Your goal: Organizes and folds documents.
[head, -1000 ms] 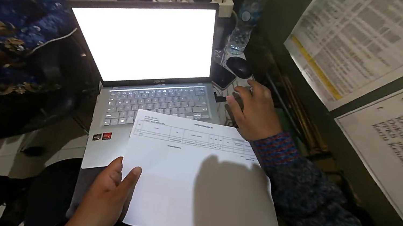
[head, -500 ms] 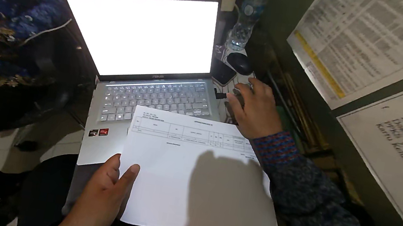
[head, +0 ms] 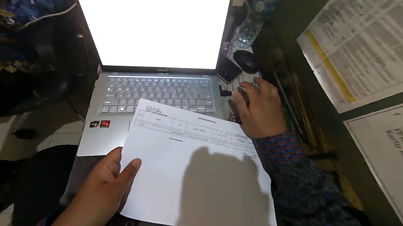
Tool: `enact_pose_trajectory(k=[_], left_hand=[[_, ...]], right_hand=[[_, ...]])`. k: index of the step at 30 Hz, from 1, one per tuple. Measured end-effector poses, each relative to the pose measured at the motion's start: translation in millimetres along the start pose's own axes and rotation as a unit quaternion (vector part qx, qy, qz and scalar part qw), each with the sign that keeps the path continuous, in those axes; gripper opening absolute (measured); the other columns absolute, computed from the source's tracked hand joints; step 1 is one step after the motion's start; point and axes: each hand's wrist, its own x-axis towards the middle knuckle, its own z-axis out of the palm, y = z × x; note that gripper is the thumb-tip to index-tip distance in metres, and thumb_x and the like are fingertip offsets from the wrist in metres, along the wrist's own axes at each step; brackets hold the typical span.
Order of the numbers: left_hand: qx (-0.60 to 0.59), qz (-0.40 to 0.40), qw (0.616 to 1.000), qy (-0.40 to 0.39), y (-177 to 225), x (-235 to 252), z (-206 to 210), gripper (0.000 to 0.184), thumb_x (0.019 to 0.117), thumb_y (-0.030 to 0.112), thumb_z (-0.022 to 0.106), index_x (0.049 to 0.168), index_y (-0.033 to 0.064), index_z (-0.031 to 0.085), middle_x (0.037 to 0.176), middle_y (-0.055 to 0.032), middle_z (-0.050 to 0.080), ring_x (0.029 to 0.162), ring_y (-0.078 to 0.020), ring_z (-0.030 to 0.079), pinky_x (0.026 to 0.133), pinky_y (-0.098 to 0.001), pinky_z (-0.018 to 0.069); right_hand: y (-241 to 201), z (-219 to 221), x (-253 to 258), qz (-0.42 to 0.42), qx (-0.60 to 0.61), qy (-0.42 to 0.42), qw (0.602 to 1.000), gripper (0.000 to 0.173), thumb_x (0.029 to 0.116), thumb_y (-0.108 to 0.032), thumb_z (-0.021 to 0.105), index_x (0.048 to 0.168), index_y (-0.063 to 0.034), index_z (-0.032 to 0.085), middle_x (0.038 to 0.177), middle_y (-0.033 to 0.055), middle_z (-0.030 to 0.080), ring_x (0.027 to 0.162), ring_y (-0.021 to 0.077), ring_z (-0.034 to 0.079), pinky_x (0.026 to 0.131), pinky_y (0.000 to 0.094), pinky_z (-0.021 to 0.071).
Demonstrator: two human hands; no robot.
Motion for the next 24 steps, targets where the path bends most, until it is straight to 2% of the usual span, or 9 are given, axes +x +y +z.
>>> enact_pose_trajectory(k=[8, 18, 20, 24], left_hand=[[0.000, 0.003, 1.000, 0.006, -0.1, 0.3, 1.1, 0.022, 0.1052, 0.005, 0.051, 0.127, 0.0020, 0.054, 0.105, -0.0116, 0.075, 0.087, -0.0203, 0.076, 0.073, -0.0332, 0.0654], [0.007, -0.012, 1.000, 0.013, 0.2, 0.0, 0.0, 0.024, 0.1050, 0.006, 0.052, 0.128, 0.0029, 0.053, 0.106, -0.0106, 0.074, 0.088, -0.0199, 0.076, 0.074, -0.0332, 0.0654], [0.010, -0.011, 1.000, 0.008, 0.9, 1.7, 0.2, 0.023, 0.1051, 0.006, 0.052, 0.128, 0.0032, 0.053, 0.106, -0.0100, 0.074, 0.088, -0.0192, 0.075, 0.074, -0.0328, 0.0653], [0.017, -0.019, 1.000, 0.010, 5.0, -0.4, -0.8, 0.024, 0.1048, 0.006, 0.053, 0.129, 0.0029, 0.053, 0.104, -0.0081, 0.075, 0.086, -0.0175, 0.075, 0.073, -0.0323, 0.0653]], right_hand=[[1.5, 2.0, 0.7, -0.002, 0.004, 0.000, 1.000, 0.065, 0.1021, -0.065, 0.038, 0.131, -0.0144, 0.068, 0.142, 0.0218, 0.056, 0.133, 0.0446, 0.050, 0.107, 0.0652, 0.0412], [0.4, 0.0, 2.0, 0.001, -0.009, -0.027, 1.000, 0.068, 0.1014, -0.067, 0.037, 0.137, -0.0163, 0.065, 0.149, 0.0219, 0.051, 0.140, 0.0442, 0.045, 0.112, 0.0651, 0.0367], [0.7, -1.2, 1.4, 0.011, -0.006, -0.021, 1.000, 0.065, 0.1022, -0.065, 0.037, 0.139, -0.0180, 0.063, 0.151, 0.0214, 0.050, 0.142, 0.0444, 0.043, 0.114, 0.0664, 0.0342], [-1.8, 7.0, -4.3, 0.018, -0.027, -0.001, 0.999, 0.063, 0.1038, -0.063, 0.033, 0.147, -0.0247, 0.056, 0.157, 0.0199, 0.044, 0.146, 0.0465, 0.037, 0.114, 0.0759, 0.0245]])
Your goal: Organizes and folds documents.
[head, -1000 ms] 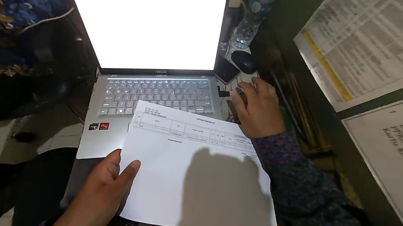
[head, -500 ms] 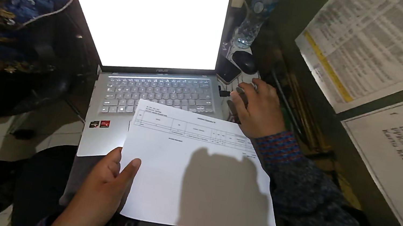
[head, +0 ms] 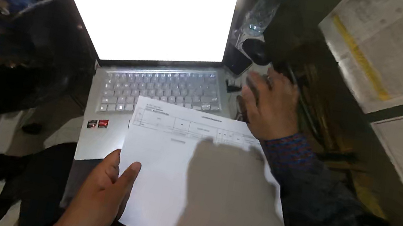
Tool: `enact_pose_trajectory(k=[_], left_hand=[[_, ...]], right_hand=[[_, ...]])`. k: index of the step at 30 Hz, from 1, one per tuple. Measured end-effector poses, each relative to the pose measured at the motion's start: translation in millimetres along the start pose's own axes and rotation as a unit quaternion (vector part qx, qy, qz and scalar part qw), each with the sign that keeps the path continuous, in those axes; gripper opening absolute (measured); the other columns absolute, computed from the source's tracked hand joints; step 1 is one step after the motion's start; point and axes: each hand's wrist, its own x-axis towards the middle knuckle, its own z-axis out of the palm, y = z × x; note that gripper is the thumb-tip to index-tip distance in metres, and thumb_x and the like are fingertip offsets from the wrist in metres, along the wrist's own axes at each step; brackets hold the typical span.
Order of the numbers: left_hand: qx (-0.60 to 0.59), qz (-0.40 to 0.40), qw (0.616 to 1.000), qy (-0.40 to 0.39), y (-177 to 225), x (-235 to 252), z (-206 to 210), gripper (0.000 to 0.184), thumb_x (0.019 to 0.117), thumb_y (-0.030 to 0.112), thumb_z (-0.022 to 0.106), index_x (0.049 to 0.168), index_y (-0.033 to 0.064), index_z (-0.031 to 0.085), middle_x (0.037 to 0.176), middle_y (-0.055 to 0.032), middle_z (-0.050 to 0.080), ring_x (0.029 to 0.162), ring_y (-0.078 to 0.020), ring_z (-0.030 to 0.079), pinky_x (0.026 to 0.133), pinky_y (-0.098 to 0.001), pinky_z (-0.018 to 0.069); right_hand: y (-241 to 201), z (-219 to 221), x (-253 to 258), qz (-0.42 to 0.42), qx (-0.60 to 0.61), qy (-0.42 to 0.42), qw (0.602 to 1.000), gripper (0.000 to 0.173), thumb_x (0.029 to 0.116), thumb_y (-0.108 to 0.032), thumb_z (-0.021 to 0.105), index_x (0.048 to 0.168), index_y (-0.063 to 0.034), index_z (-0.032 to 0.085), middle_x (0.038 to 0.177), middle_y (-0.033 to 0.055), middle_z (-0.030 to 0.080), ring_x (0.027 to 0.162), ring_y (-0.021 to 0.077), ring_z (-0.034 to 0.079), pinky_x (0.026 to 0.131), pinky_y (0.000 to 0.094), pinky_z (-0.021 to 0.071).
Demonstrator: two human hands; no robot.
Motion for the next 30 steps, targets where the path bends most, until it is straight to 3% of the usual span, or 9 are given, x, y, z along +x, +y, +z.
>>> enact_pose_trajectory(k=[4, 8, 11, 14, 17, 22, 25, 28, 30], left_hand=[[0.003, 0.010, 1.000, 0.002, -4, -1, 2, 0.023, 0.1046, 0.008, 0.053, 0.127, 0.0039, 0.054, 0.101, -0.0075, 0.075, 0.083, -0.0169, 0.075, 0.070, -0.0316, 0.0650], [0.016, 0.037, 0.999, 0.003, -12, -1, -2, 0.026, 0.1040, 0.010, 0.055, 0.129, 0.0041, 0.054, 0.104, -0.0077, 0.074, 0.085, -0.0169, 0.075, 0.072, -0.0315, 0.0649], [0.020, 0.037, 0.999, 0.016, -12, -2, -5, 0.025, 0.1034, 0.009, 0.056, 0.128, 0.0043, 0.055, 0.102, -0.0061, 0.075, 0.083, -0.0147, 0.075, 0.070, -0.0302, 0.0649], [0.013, 0.044, 0.999, 0.020, -12, -4, -4, 0.025, 0.1031, 0.007, 0.055, 0.128, 0.0037, 0.054, 0.102, -0.0053, 0.075, 0.083, -0.0136, 0.075, 0.070, -0.0291, 0.0648], [0.002, 0.049, 0.999, 0.018, -15, -4, -5, 0.023, 0.1034, 0.006, 0.054, 0.127, 0.0031, 0.055, 0.102, -0.0066, 0.075, 0.083, -0.0146, 0.075, 0.070, -0.0297, 0.0649], [0.015, 0.038, 0.999, 0.024, -11, -3, -4, 0.022, 0.1030, 0.006, 0.055, 0.125, 0.0037, 0.055, 0.099, -0.0067, 0.075, 0.080, -0.0141, 0.075, 0.067, -0.0285, 0.0644], [0.015, 0.033, 0.999, 0.023, -11, -3, -3, 0.021, 0.1036, 0.005, 0.054, 0.125, 0.0040, 0.054, 0.099, -0.0065, 0.075, 0.080, -0.0142, 0.075, 0.068, -0.0287, 0.0646], [0.011, 0.033, 0.999, 0.024, -11, -3, -3, 0.021, 0.1034, 0.005, 0.054, 0.125, 0.0038, 0.055, 0.099, -0.0068, 0.075, 0.080, -0.0144, 0.075, 0.068, -0.0290, 0.0646], [0.013, 0.031, 0.999, 0.027, -10, -3, -3, 0.021, 0.1029, 0.004, 0.055, 0.124, 0.0036, 0.055, 0.099, -0.0066, 0.075, 0.080, -0.0139, 0.075, 0.067, -0.0288, 0.0645]], right_hand=[[-2, -7, 3, 0.002, -0.011, -0.013, 1.000, 0.065, 0.1019, -0.066, 0.035, 0.146, -0.0248, 0.058, 0.158, 0.0184, 0.044, 0.145, 0.0453, 0.038, 0.115, 0.0754, 0.0229], [7, -49, 20, 0.033, 0.088, 0.012, 0.996, 0.059, 0.1054, -0.057, 0.039, 0.143, -0.0171, 0.061, 0.151, 0.0214, 0.051, 0.139, 0.0424, 0.048, 0.111, 0.0651, 0.0390], [21, -91, 18, 0.041, 0.193, 0.072, 0.978, 0.057, 0.1100, -0.045, 0.030, 0.144, -0.0074, 0.057, 0.144, 0.0202, 0.056, 0.139, 0.0329, 0.049, 0.115, 0.0521, 0.0409], [35, -107, 0, 0.086, 0.217, 0.096, 0.968, 0.064, 0.1087, -0.053, 0.026, 0.143, -0.0089, 0.058, 0.144, 0.0194, 0.056, 0.135, 0.0318, 0.052, 0.112, 0.0530, 0.0437], [41, -103, -18, 0.111, 0.209, 0.077, 0.969, 0.065, 0.1083, -0.054, 0.028, 0.141, -0.0078, 0.059, 0.138, 0.0213, 0.059, 0.128, 0.0341, 0.058, 0.106, 0.0562, 0.0482], [32, -87, -58, 0.134, 0.235, 0.038, 0.962, 0.042, 0.1049, -0.037, 0.055, 0.132, -0.0054, 0.062, 0.114, 0.0173, 0.069, 0.095, 0.0290, 0.070, 0.084, 0.0529, 0.0586], [24, -73, -76, 0.140, 0.221, 0.034, 0.965, 0.029, 0.1025, -0.030, 0.061, 0.120, -0.0084, 0.069, 0.095, 0.0095, 0.071, 0.076, 0.0224, 0.068, 0.067, 0.0480, 0.0587], [23, -68, -78, 0.131, 0.216, 0.043, 0.967, 0.027, 0.1039, -0.028, 0.058, 0.118, -0.0090, 0.070, 0.095, 0.0082, 0.071, 0.076, 0.0201, 0.068, 0.068, 0.0457, 0.0589], [25, -69, -67, 0.105, 0.214, 0.065, 0.969, 0.032, 0.1053, -0.032, 0.054, 0.117, -0.0079, 0.070, 0.104, 0.0107, 0.071, 0.088, 0.0222, 0.069, 0.078, 0.0478, 0.0586]])
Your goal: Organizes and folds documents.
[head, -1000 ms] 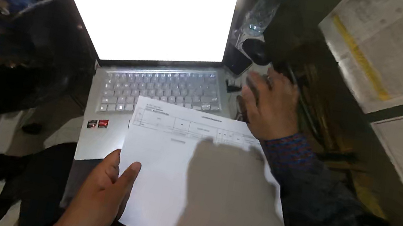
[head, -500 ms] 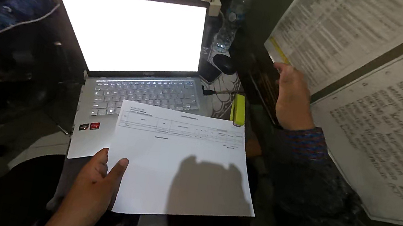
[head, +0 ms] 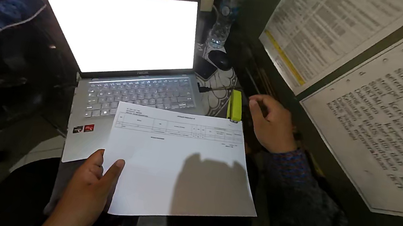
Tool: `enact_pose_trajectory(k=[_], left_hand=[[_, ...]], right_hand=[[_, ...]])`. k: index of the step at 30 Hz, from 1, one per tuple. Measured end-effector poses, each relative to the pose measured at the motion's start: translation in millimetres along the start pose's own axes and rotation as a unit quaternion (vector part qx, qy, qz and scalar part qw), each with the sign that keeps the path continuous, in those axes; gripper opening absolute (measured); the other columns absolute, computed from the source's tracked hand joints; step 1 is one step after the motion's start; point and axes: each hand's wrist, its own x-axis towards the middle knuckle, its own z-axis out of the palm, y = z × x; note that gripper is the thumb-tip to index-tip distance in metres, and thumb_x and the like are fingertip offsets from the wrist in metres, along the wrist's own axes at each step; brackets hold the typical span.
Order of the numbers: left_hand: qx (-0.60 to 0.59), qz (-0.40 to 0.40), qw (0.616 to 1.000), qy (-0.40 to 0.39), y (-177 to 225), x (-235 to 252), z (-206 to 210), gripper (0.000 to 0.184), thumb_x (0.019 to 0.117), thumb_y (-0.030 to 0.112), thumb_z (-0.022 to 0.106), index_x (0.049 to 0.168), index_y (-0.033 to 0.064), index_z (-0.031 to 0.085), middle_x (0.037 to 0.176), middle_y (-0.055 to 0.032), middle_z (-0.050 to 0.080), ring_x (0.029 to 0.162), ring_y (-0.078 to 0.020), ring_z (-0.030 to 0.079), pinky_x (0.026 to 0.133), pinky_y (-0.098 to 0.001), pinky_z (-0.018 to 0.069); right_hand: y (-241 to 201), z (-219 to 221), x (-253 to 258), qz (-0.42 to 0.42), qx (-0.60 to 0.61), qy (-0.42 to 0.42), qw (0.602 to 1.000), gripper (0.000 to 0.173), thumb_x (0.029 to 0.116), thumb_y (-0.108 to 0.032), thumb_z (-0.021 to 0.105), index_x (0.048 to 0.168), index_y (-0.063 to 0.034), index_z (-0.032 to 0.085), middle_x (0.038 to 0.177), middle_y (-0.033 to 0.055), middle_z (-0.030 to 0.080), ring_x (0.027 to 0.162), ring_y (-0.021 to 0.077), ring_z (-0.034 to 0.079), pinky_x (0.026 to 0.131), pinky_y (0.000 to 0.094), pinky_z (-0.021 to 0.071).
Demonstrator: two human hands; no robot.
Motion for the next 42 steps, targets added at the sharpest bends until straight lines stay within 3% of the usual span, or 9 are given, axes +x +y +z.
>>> enact_pose_trajectory(k=[8, 10, 12, 15, 23, 27, 33, 40, 42], left_hand=[[-0.012, -0.006, 1.000, 0.000, 3, 0, 3, 0.023, 0.1031, 0.004, 0.054, 0.126, 0.0027, 0.054, 0.100, -0.0070, 0.075, 0.081, -0.0150, 0.075, 0.068, -0.0303, 0.0649], [-0.011, 0.000, 1.000, -0.004, 2, 0, 3, 0.025, 0.1030, 0.005, 0.055, 0.128, 0.0028, 0.053, 0.102, -0.0072, 0.075, 0.083, -0.0152, 0.075, 0.070, -0.0305, 0.0651], [-0.017, 0.006, 1.000, -0.010, -1, 1, 2, 0.025, 0.1028, 0.005, 0.055, 0.127, 0.0026, 0.054, 0.103, -0.0080, 0.074, 0.084, -0.0162, 0.075, 0.071, -0.0309, 0.0652], [-0.019, -0.001, 1.000, -0.011, 1, 1, 3, 0.024, 0.1033, 0.005, 0.055, 0.127, 0.0032, 0.054, 0.103, -0.0075, 0.075, 0.085, -0.0159, 0.076, 0.071, -0.0305, 0.0652], [-0.022, -0.010, 1.000, -0.010, 5, 3, 6, 0.023, 0.1024, 0.003, 0.055, 0.125, 0.0037, 0.055, 0.103, -0.0064, 0.075, 0.085, -0.0142, 0.075, 0.072, -0.0288, 0.0648], [-0.023, -0.020, 0.999, -0.017, 7, 3, 6, 0.022, 0.1031, 0.003, 0.054, 0.125, 0.0037, 0.053, 0.103, -0.0056, 0.074, 0.085, -0.0132, 0.075, 0.072, -0.0286, 0.0647], [-0.021, -0.008, 0.999, -0.031, 6, 3, 5, 0.022, 0.1036, 0.004, 0.053, 0.125, 0.0046, 0.053, 0.103, -0.0056, 0.074, 0.085, -0.0142, 0.075, 0.072, -0.0288, 0.0649], [-0.004, -0.019, 0.999, -0.033, 9, 1, 3, 0.023, 0.1033, 0.003, 0.053, 0.126, 0.0048, 0.051, 0.104, -0.0021, 0.073, 0.086, -0.0103, 0.074, 0.074, -0.0275, 0.0644], [-0.010, -0.022, 0.999, -0.032, 10, 1, 4, 0.023, 0.1033, 0.002, 0.053, 0.126, 0.0054, 0.050, 0.103, -0.0001, 0.073, 0.086, -0.0086, 0.074, 0.074, -0.0271, 0.0644]], right_hand=[[-23, 31, 77, -0.125, -0.062, 0.015, 0.990, 0.048, 0.1085, -0.042, 0.038, 0.134, -0.0116, 0.066, 0.138, 0.0171, 0.058, 0.131, 0.0336, 0.052, 0.110, 0.0529, 0.0419], [-28, 34, 84, -0.133, -0.017, 0.025, 0.991, 0.045, 0.1087, -0.037, 0.039, 0.123, -0.0069, 0.069, 0.125, 0.0166, 0.063, 0.121, 0.0296, 0.057, 0.105, 0.0472, 0.0472], [-34, 32, 87, -0.136, 0.104, 0.067, 0.983, 0.041, 0.1087, -0.030, 0.042, 0.098, -0.0002, 0.068, 0.092, 0.0128, 0.062, 0.087, 0.0220, 0.062, 0.080, 0.0397, 0.0541], [-50, 19, 86, -0.147, 0.365, 0.077, 0.916, 0.040, 0.1092, -0.025, 0.042, 0.071, -0.0156, 0.049, 0.058, -0.0061, 0.042, 0.049, 0.0076, 0.041, 0.048, 0.0265, 0.0398], [-97, -14, 75, -0.221, 0.523, 0.014, 0.823, 0.039, 0.1022, -0.012, 0.049, 0.065, -0.0189, 0.043, 0.054, -0.0079, 0.036, 0.045, 0.0053, 0.034, 0.044, 0.0219, 0.0318], [-94, 3, 70, -0.222, 0.508, 0.004, 0.832, 0.041, 0.1022, -0.012, 0.051, 0.062, -0.0176, 0.042, 0.053, -0.0068, 0.036, 0.045, 0.0069, 0.035, 0.044, 0.0240, 0.0326], [-16, 85, 44, -0.129, 0.444, -0.039, 0.886, 0.042, 0.1058, -0.024, 0.047, 0.065, -0.0158, 0.050, 0.054, -0.0075, 0.039, 0.046, 0.0058, 0.037, 0.046, 0.0257, 0.0343], [-56, -26, 68, -0.186, 0.558, 0.017, 0.808, 0.054, 0.1087, -0.046, 0.024, 0.067, -0.0219, 0.048, 0.056, -0.0087, 0.042, 0.047, 0.0055, 0.039, 0.046, 0.0222, 0.0355], [-46, -46, 60, -0.192, 0.516, 0.038, 0.834, 0.051, 0.1096, -0.045, 0.024, 0.074, -0.0206, 0.052, 0.059, -0.0078, 0.045, 0.048, 0.0061, 0.041, 0.045, 0.0218, 0.0375]])
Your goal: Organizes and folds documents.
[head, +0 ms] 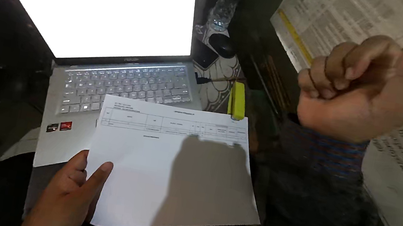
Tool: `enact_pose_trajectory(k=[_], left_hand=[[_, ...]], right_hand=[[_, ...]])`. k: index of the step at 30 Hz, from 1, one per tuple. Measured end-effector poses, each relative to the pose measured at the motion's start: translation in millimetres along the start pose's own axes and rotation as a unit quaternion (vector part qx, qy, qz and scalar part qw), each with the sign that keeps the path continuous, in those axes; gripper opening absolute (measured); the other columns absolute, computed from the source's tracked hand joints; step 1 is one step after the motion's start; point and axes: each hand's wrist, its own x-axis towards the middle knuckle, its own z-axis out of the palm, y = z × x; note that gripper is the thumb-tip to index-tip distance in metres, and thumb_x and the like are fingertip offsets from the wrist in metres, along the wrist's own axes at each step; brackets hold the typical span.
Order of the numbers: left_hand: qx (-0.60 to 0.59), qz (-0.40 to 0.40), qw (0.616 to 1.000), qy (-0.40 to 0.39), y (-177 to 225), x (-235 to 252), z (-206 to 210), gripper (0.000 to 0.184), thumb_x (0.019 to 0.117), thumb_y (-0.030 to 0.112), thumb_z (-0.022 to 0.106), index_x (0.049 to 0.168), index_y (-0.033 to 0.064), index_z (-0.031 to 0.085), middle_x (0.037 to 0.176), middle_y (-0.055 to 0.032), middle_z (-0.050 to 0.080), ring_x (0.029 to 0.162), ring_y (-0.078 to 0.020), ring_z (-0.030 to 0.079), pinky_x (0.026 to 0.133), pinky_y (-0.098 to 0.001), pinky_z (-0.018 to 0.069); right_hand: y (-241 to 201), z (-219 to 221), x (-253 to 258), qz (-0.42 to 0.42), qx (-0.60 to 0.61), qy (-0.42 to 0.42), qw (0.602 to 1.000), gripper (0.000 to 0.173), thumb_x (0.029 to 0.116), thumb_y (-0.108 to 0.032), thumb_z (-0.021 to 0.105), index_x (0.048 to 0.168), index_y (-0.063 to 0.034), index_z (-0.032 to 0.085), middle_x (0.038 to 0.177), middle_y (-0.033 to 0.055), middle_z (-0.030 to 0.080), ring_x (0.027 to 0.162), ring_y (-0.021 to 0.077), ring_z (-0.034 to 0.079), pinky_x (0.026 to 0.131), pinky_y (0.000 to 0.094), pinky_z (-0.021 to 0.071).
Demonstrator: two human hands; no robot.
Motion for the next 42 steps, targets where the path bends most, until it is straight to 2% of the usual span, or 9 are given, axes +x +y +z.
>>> enact_pose_trajectory(k=[12, 19, 23, 26, 31, 33, 35, 37, 42], left_hand=[[-0.002, 0.014, 1.000, -0.007, -1, -2, -3, 0.021, 0.1034, -0.002, 0.050, 0.122, 0.0075, 0.051, 0.099, 0.0033, 0.074, 0.083, -0.0065, 0.074, 0.072, -0.0256, 0.0642], [-0.016, 0.037, 0.999, -0.027, -5, -4, -19, 0.033, 0.1033, -0.004, 0.049, 0.134, 0.0079, 0.047, 0.110, 0.0052, 0.073, 0.094, -0.0059, 0.073, 0.081, -0.0263, 0.0637], [-0.025, 0.055, 0.997, -0.044, -5, -8, -34, 0.033, 0.1038, -0.005, 0.046, 0.133, 0.0111, 0.048, 0.112, 0.0085, 0.073, 0.098, -0.0042, 0.072, 0.087, -0.0259, 0.0621], [-0.031, 0.079, 0.994, -0.069, -3, -9, -49, 0.033, 0.1044, -0.002, 0.047, 0.133, 0.0126, 0.050, 0.114, 0.0077, 0.073, 0.101, -0.0053, 0.072, 0.090, -0.0275, 0.0613], [0.040, 0.112, 0.991, -0.063, 15, -11, -70, 0.030, 0.1004, -0.002, 0.056, 0.127, 0.0094, 0.049, 0.103, 0.0044, 0.074, 0.086, -0.0078, 0.073, 0.077, -0.0285, 0.0635], [0.134, 0.163, 0.978, -0.004, 23, -10, -80, 0.052, 0.0956, 0.004, 0.066, 0.140, 0.0043, 0.039, 0.110, 0.0013, 0.070, 0.090, -0.0080, 0.071, 0.078, -0.0290, 0.0627], [0.228, 0.254, 0.939, 0.050, 34, -8, -87, 0.085, 0.0915, 0.023, 0.077, 0.154, -0.0042, 0.026, 0.140, -0.0125, 0.057, 0.117, -0.0137, 0.063, 0.094, -0.0331, 0.0580], [0.309, 0.337, 0.886, 0.078, 54, -8, -80, 0.090, 0.0900, 0.038, 0.079, 0.156, 0.0004, 0.032, 0.155, -0.0186, 0.043, 0.136, -0.0194, 0.051, 0.108, -0.0365, 0.0487], [0.408, 0.488, 0.770, 0.044, 89, -14, -15, 0.054, 0.0933, 0.047, 0.072, 0.138, 0.0185, 0.061, 0.140, -0.0118, 0.062, 0.137, -0.0338, 0.051, 0.112, -0.0570, 0.0418]], right_hand=[[16, -27, -122, 0.202, -0.350, 0.059, 0.913, 0.015, 0.1011, -0.022, 0.060, 0.093, -0.0099, 0.063, 0.068, -0.0013, 0.056, 0.050, 0.0075, 0.050, 0.045, 0.0241, 0.0457], [19, -9, -141, 0.297, -0.501, -0.058, 0.811, 0.043, 0.0970, -0.033, 0.066, 0.136, -0.0146, 0.064, 0.119, 0.0085, 0.066, 0.093, 0.0167, 0.067, 0.078, 0.0381, 0.0595], [8, 17, -143, 0.336, -0.360, -0.004, 0.870, 0.041, 0.0980, -0.025, 0.066, 0.138, -0.0156, 0.060, 0.101, 0.0017, 0.074, 0.080, 0.0089, 0.071, 0.070, 0.0276, 0.0619], [-7, 32, -136, 0.319, -0.231, 0.052, 0.918, 0.037, 0.0983, -0.008, 0.063, 0.135, -0.0084, 0.060, 0.098, 0.0068, 0.076, 0.082, 0.0152, 0.074, 0.071, 0.0303, 0.0636], [-22, 53, -123, 0.233, -0.153, 0.040, 0.959, 0.032, 0.0973, -0.001, 0.062, 0.129, -0.0050, 0.062, 0.098, 0.0074, 0.076, 0.082, 0.0156, 0.074, 0.072, 0.0293, 0.0644], [-20, 61, -122, 0.183, -0.133, 0.012, 0.974, 0.028, 0.0976, -0.001, 0.062, 0.126, -0.0043, 0.062, 0.097, 0.0054, 0.075, 0.081, 0.0127, 0.073, 0.072, 0.0274, 0.0637], [-16, 72, -121, 0.146, -0.130, -0.006, 0.981, 0.026, 0.0979, -0.002, 0.062, 0.124, -0.0045, 0.063, 0.096, 0.0035, 0.074, 0.082, 0.0102, 0.072, 0.072, 0.0255, 0.0630], [-12, 83, -121, 0.112, -0.153, -0.024, 0.981, 0.023, 0.0979, -0.004, 0.063, 0.121, -0.0036, 0.064, 0.099, 0.0023, 0.074, 0.084, 0.0080, 0.071, 0.074, 0.0242, 0.0625], [-9, 108, -127, -0.056, -0.243, -0.077, 0.965, 0.011, 0.1030, -0.015, 0.061, 0.104, -0.0068, 0.068, 0.101, 0.0023, 0.074, 0.094, 0.0088, 0.072, 0.083, 0.0263, 0.0627]])
